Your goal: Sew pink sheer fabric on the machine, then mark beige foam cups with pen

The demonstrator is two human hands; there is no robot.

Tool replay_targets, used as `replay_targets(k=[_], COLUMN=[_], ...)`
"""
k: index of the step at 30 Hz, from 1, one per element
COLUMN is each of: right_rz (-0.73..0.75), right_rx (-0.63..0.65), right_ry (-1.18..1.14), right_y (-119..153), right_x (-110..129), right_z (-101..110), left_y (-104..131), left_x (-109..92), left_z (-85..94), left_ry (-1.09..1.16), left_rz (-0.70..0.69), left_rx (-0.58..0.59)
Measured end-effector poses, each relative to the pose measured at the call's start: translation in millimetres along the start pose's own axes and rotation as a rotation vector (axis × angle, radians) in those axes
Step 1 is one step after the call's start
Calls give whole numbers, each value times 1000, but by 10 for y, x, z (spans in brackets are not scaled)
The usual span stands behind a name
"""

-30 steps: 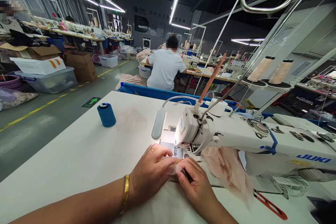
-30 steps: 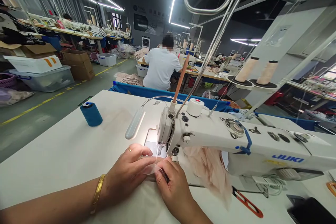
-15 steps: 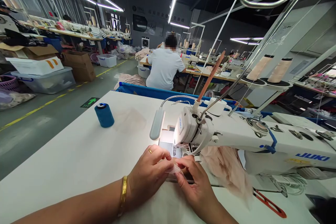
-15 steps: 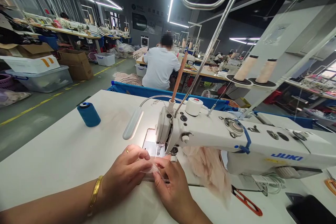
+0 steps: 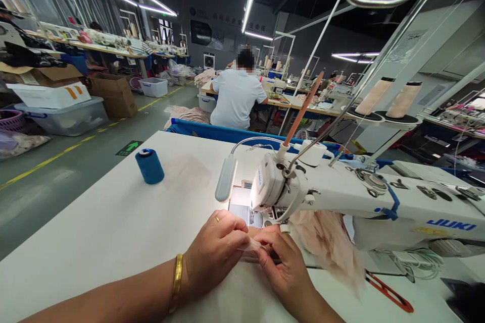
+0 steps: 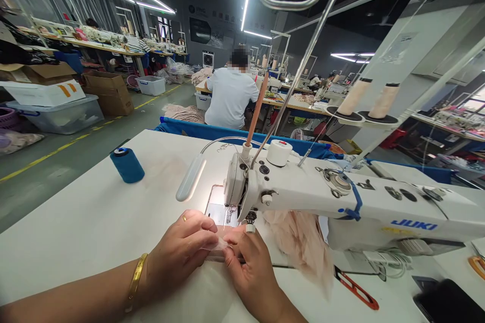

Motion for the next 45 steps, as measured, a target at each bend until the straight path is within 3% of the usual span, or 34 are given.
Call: replay_targets(k=[13,17,45], right_rz=[50,64,34], right_rx=[-35,-42,-7], right_ry=[-42,-31,-3], right_y=[-80,-80,-83], right_x=[78,83,95], right_z=[41,45,2], left_y=[23,31,-17], left_x=[4,-19,-59], left_z=[0,24,88], left_ry=[-13,-36,-61], left_rz=[94,74,7], left_rx=[34,-27,-107])
Point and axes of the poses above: each hand's wrist, its own y-axis away from the middle knuckle, its own z-axis out of the back of the hand, x = y × z, the point moved 5 cm from there along -y, towards the middle knuckle, and after that the axes turned 7 degrees about z, right-handed, at the moved point
